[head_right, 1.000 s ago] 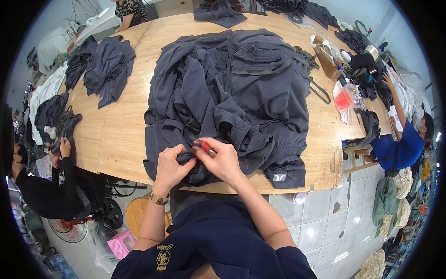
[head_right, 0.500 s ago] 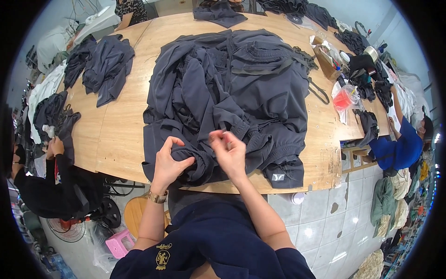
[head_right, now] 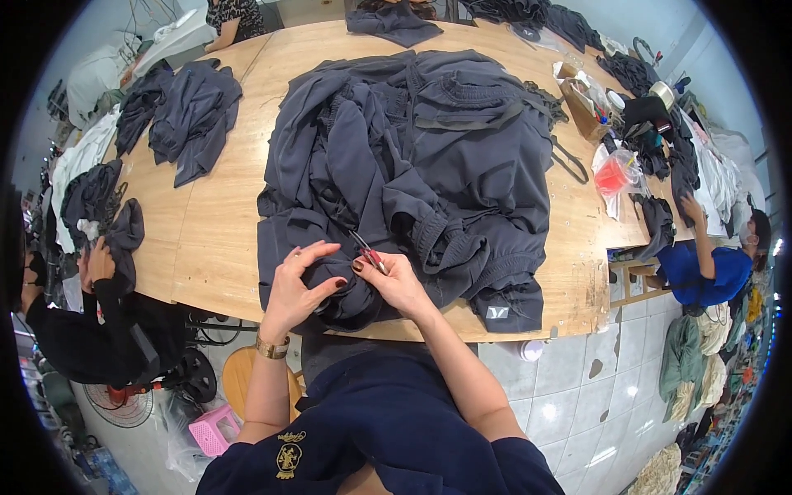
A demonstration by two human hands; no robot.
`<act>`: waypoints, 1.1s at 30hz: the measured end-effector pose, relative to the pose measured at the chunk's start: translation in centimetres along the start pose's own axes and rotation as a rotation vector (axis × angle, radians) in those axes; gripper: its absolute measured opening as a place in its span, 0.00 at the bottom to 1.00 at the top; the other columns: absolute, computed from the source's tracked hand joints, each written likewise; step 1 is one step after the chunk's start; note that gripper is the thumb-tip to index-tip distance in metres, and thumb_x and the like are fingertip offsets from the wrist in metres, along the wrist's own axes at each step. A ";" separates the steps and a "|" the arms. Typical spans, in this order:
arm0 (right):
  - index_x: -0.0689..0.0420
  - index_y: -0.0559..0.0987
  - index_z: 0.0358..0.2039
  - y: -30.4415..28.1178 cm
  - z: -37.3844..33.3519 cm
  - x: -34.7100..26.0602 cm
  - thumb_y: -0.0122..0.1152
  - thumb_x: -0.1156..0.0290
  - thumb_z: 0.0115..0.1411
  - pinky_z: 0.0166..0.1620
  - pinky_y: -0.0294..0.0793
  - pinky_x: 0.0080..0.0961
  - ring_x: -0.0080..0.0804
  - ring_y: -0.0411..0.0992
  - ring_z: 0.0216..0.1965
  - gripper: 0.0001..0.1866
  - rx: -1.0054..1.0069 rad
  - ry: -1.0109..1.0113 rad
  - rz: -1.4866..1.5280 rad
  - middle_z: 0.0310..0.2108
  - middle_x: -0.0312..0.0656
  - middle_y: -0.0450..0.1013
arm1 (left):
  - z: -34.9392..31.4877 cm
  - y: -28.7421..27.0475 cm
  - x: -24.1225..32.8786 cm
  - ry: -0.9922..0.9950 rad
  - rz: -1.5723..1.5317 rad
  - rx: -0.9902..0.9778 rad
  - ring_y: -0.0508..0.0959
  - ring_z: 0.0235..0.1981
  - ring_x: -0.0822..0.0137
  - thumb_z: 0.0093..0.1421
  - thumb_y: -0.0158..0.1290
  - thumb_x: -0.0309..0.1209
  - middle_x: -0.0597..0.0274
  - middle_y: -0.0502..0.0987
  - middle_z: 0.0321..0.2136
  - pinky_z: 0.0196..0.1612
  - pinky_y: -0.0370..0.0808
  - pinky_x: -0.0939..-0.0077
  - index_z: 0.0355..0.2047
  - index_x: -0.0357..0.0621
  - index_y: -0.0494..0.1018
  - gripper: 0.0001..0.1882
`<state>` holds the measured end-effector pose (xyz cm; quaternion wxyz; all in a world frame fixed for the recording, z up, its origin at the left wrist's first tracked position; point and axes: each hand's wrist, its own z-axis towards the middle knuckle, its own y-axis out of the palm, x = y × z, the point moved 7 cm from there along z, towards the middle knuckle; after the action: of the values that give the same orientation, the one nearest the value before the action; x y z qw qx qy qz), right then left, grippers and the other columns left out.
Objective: Trimming excess threads from manufactured gray pants using a small cutting tool.
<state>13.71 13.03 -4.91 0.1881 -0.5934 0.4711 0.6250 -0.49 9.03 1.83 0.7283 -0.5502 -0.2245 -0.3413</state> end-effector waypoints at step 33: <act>0.57 0.73 0.15 1.8 -2.9 -4.5 0.64 0.58 0.49 0.48 0.60 0.40 0.33 0.66 0.27 0.17 0.249 -0.642 -1.277 0.16 0.37 0.65 | -1.4 1.2 -0.5 -0.312 -0.103 0.285 0.77 0.24 0.55 0.46 0.60 0.27 0.52 0.76 0.21 0.28 0.72 0.70 0.24 0.37 0.70 0.10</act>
<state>14.91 11.23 0.31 0.7117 -0.5141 0.0219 0.4782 -0.01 7.96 0.31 0.7366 -0.4758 -0.4084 -0.2535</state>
